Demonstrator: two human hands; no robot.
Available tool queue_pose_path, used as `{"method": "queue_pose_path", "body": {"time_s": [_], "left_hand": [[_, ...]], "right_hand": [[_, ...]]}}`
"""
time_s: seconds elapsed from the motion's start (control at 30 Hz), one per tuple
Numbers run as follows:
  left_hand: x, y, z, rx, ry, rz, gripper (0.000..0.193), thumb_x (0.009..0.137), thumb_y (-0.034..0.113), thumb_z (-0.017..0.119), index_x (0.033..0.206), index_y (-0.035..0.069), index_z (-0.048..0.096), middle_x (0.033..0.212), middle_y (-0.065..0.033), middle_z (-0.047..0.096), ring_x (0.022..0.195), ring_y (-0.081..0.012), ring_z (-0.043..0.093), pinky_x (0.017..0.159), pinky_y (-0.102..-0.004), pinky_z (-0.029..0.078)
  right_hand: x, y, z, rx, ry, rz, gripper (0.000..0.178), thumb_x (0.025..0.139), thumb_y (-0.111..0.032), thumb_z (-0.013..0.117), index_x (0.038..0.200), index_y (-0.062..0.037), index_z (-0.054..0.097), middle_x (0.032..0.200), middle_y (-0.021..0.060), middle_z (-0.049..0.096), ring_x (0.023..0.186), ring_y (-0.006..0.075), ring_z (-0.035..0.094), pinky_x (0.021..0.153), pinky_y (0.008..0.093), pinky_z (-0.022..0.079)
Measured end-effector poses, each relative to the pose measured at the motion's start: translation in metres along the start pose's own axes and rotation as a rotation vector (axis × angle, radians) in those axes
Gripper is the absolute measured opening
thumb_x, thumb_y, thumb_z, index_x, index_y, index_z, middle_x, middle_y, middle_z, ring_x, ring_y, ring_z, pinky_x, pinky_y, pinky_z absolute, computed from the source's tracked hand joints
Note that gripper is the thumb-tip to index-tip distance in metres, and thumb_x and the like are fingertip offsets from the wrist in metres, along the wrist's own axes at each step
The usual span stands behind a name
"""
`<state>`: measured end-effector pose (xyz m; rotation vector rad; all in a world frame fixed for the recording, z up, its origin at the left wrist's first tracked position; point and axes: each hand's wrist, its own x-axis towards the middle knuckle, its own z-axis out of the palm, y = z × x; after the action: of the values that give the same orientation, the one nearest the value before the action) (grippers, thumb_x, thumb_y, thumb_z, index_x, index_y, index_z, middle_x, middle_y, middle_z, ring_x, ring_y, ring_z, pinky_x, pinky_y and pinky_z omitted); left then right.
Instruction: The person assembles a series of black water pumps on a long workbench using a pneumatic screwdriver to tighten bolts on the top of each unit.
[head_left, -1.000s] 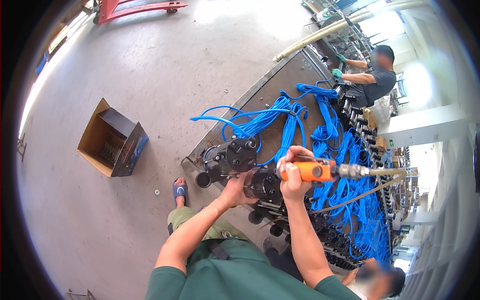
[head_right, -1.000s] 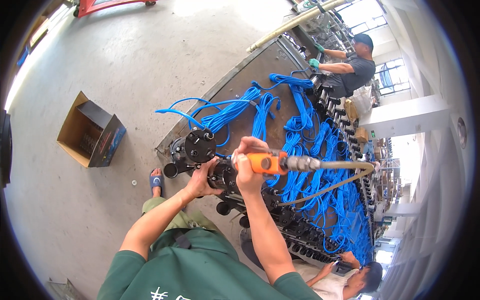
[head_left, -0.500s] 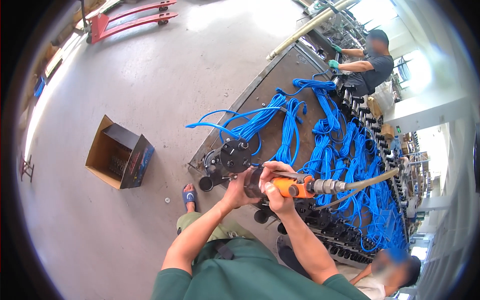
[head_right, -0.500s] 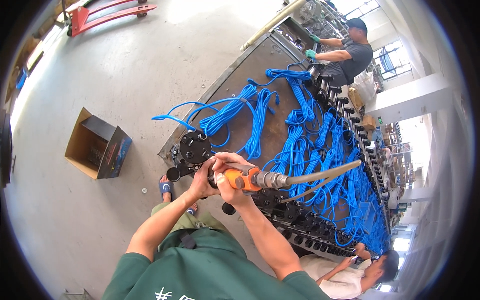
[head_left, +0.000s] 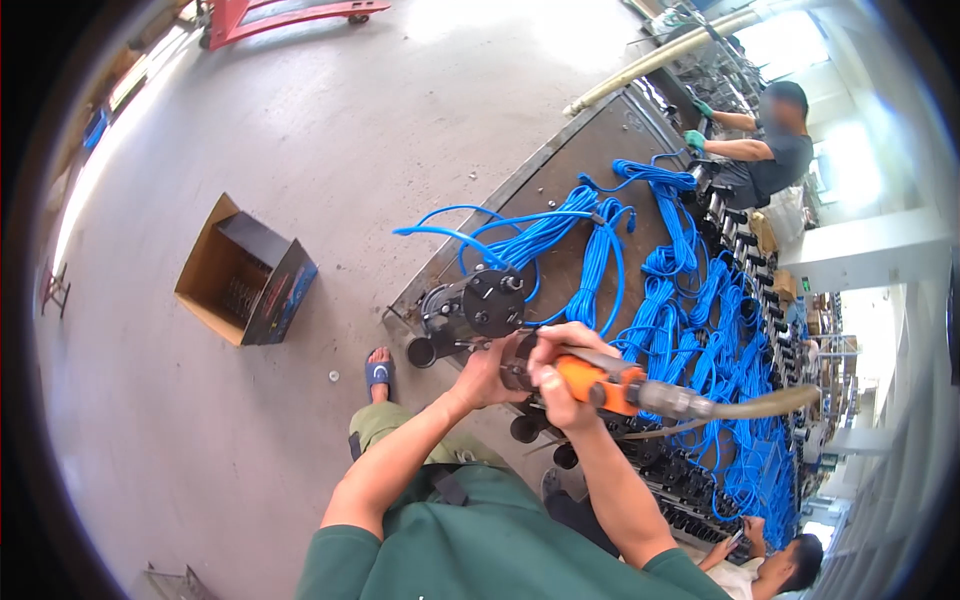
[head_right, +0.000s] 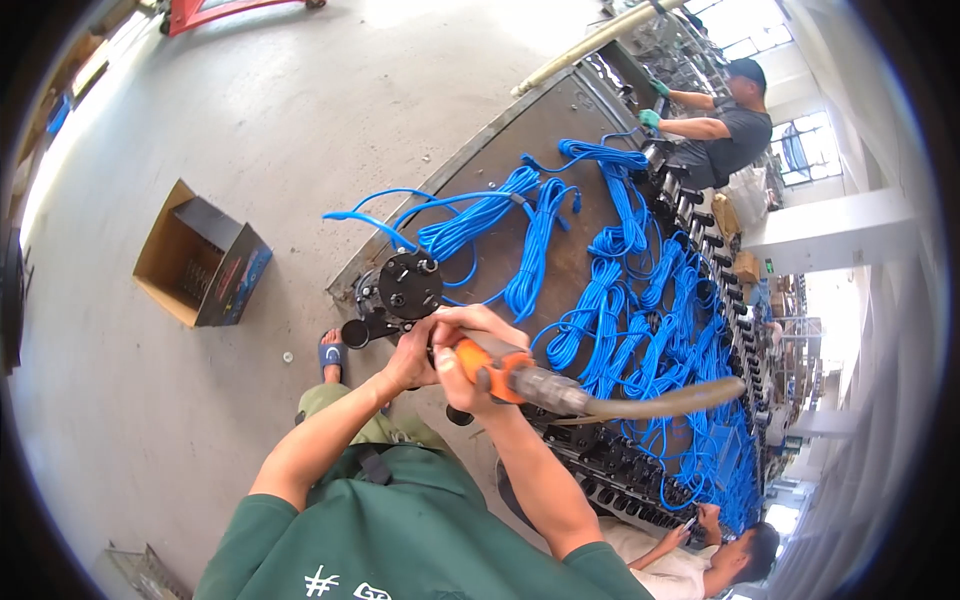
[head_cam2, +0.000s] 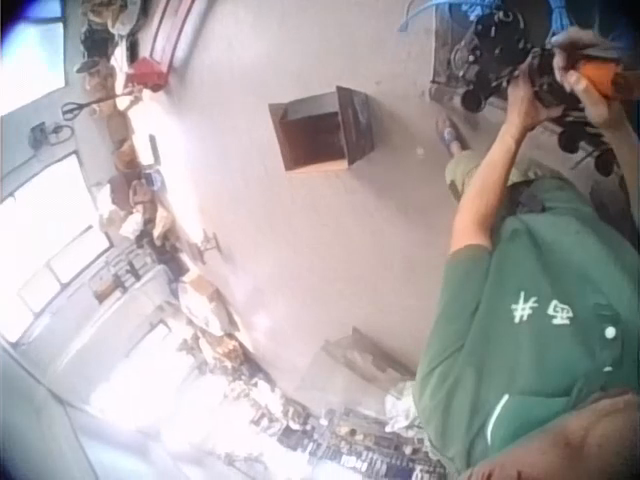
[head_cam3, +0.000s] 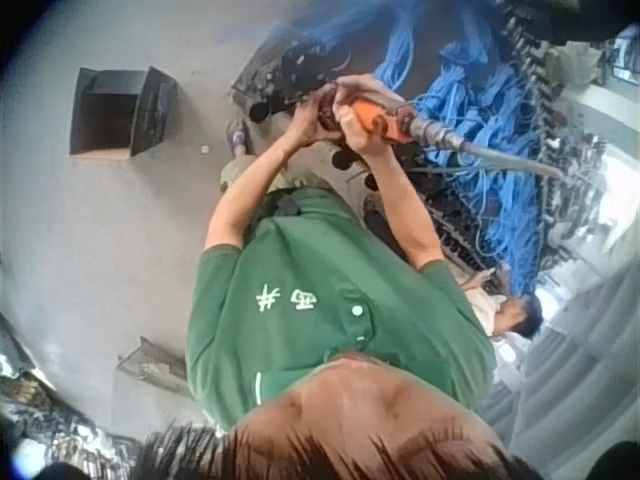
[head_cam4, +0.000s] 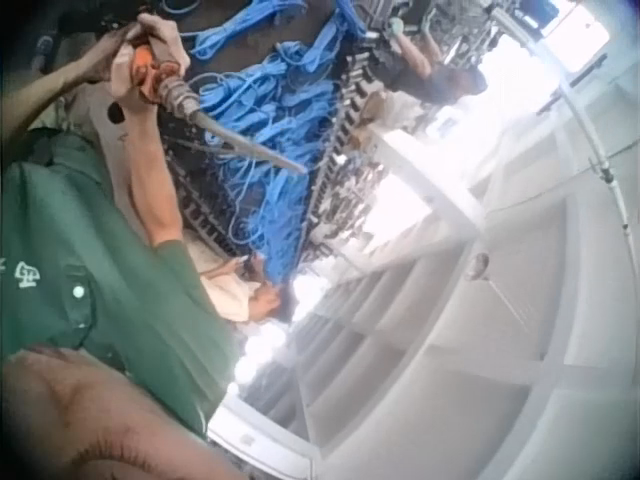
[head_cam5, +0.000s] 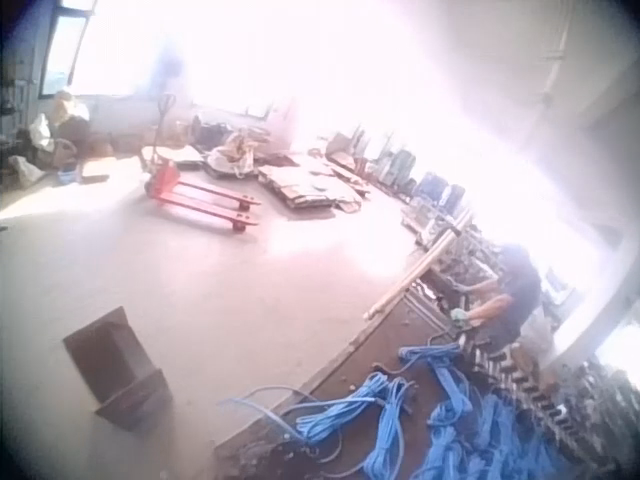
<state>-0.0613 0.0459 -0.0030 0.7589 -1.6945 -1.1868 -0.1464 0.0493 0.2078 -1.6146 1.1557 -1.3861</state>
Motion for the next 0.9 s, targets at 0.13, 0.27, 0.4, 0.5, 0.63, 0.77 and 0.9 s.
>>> {"method": "queue_pose_path", "body": {"time_s": [0.13,0.27,0.4,0.5,0.63,0.77,0.9], "left_hand": [[0.000,0.003,-0.005,0.010,0.014,0.013,0.104,0.055,0.026,0.092,0.141,0.007,0.036,0.119,-0.0193,0.065,0.102,-0.0430,0.065,0.088,-0.0476,0.053],[-0.006,-0.004,0.000,-0.035,-0.048,-0.040,0.108,0.055,0.028,0.093,0.143,0.006,0.033,0.125,-0.0203,0.060,0.109,-0.0434,0.062,0.094,-0.0475,0.051],[-0.003,-0.006,-0.004,0.012,-0.120,-0.058,0.115,0.055,0.030,0.095,0.145,0.004,0.028,0.144,-0.0225,0.049,0.120,-0.0441,0.058,0.100,-0.0473,0.049],[-0.003,-0.012,0.000,-0.012,-0.117,-0.075,0.115,0.054,0.026,0.095,0.145,0.004,0.028,0.147,-0.0209,0.046,0.121,-0.0433,0.057,0.101,-0.0467,0.049],[-0.004,-0.008,-0.001,-0.019,-0.120,-0.095,0.115,0.053,0.025,0.095,0.145,0.006,0.029,0.145,-0.0209,0.047,0.124,-0.0416,0.054,0.105,-0.0472,0.044],[-0.005,-0.006,0.001,-0.005,-0.114,-0.100,0.116,0.051,0.024,0.096,0.145,0.006,0.030,0.144,-0.0211,0.047,0.124,-0.0416,0.054,0.104,-0.0469,0.045],[-0.003,-0.011,0.000,-0.033,-0.102,-0.092,0.116,0.050,0.024,0.097,0.144,0.005,0.031,0.143,-0.0208,0.049,0.118,-0.0413,0.058,0.099,-0.0435,0.049]], "right_hand": [[-0.011,0.001,-0.004,0.065,0.022,0.067,0.028,0.082,-0.001,0.060,0.109,0.0054,0.058,0.083,0.0102,0.057,0.060,0.0148,0.056,0.057,0.0275,0.050],[-0.015,0.018,-0.007,0.049,-0.043,-0.066,0.030,0.080,0.000,0.059,0.109,0.0050,0.057,0.085,0.0104,0.058,0.062,0.0159,0.057,0.056,0.0277,0.050],[-0.005,-0.005,-0.002,0.065,0.071,0.139,0.038,0.080,-0.004,0.059,0.117,0.0036,0.056,0.089,0.0103,0.059,0.062,0.0127,0.056,0.058,0.0269,0.050],[0.018,-0.007,-0.014,0.178,0.153,0.010,0.037,0.082,-0.004,0.057,0.119,0.0018,0.053,0.094,0.0099,0.057,0.062,0.0124,0.053,0.059,0.0276,0.048],[0.031,0.018,-0.022,0.143,0.275,0.041,0.031,0.085,0.003,0.057,0.116,0.0012,0.054,0.091,0.0066,0.058,0.069,0.0113,0.058,0.063,0.0250,0.050],[0.026,0.037,-0.028,-0.023,0.243,0.064,0.029,0.085,-0.007,0.060,0.112,-0.0004,0.054,0.087,0.0066,0.057,0.068,0.0122,0.056,0.060,0.0253,0.047],[0.027,0.042,-0.024,-0.030,0.298,0.085,0.027,0.086,-0.004,0.058,0.112,-0.0009,0.055,0.089,0.0064,0.058,0.069,0.0118,0.056,0.061,0.0257,0.049]]}}
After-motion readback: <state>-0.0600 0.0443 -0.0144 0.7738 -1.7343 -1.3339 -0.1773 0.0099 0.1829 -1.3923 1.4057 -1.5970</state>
